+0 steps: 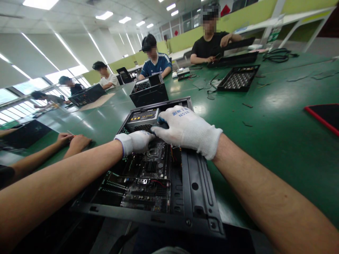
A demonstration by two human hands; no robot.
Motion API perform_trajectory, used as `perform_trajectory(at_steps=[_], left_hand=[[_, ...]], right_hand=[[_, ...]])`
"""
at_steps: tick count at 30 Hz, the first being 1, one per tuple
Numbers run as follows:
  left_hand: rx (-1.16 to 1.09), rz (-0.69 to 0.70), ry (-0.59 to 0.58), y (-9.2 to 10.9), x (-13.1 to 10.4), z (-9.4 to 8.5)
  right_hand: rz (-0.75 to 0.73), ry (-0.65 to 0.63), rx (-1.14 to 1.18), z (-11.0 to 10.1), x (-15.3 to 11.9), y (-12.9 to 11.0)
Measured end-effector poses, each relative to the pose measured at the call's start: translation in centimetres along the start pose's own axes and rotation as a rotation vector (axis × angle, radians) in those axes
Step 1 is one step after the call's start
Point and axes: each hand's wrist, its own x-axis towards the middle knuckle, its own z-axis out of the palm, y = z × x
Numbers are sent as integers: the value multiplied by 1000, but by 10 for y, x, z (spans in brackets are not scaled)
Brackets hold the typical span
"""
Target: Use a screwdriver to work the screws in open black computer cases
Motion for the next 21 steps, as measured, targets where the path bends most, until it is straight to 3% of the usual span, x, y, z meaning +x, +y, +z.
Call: perform_trajectory(at_steps=[12,21], left_hand=[[-4,61,-17,5,10,10],[1,68,-30,6,14,6]], right_hand=[[17,-14,-7,-3,-1,-2],[33,-15,-16,-1,-2,-3]])
